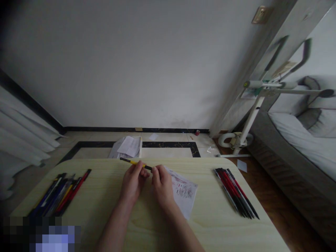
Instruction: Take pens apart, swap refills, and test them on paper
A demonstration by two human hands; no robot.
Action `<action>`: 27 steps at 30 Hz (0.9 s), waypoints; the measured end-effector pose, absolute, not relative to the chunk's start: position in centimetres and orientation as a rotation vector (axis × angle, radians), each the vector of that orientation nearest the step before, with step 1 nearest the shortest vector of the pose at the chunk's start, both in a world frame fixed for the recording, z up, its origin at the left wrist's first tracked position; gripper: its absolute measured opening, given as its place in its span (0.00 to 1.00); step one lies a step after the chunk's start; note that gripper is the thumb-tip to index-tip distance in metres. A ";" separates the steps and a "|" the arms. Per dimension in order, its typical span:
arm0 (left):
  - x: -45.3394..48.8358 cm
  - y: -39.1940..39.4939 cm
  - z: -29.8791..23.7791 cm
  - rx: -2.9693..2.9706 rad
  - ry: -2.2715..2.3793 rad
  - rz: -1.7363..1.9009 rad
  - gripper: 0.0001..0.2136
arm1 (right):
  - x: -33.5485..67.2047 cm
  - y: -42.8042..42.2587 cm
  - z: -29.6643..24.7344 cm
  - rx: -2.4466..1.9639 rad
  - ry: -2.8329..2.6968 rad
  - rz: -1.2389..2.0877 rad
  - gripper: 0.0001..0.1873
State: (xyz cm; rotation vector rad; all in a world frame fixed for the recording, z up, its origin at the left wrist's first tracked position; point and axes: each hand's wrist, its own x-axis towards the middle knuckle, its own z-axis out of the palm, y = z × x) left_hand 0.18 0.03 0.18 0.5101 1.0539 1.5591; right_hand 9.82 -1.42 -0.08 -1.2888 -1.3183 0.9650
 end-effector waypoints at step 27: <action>-0.2 -0.1 0.2 0.355 0.888 1.448 0.10 | 9.7 -1.4 0.3 -1.302 -1.366 1.002 0.17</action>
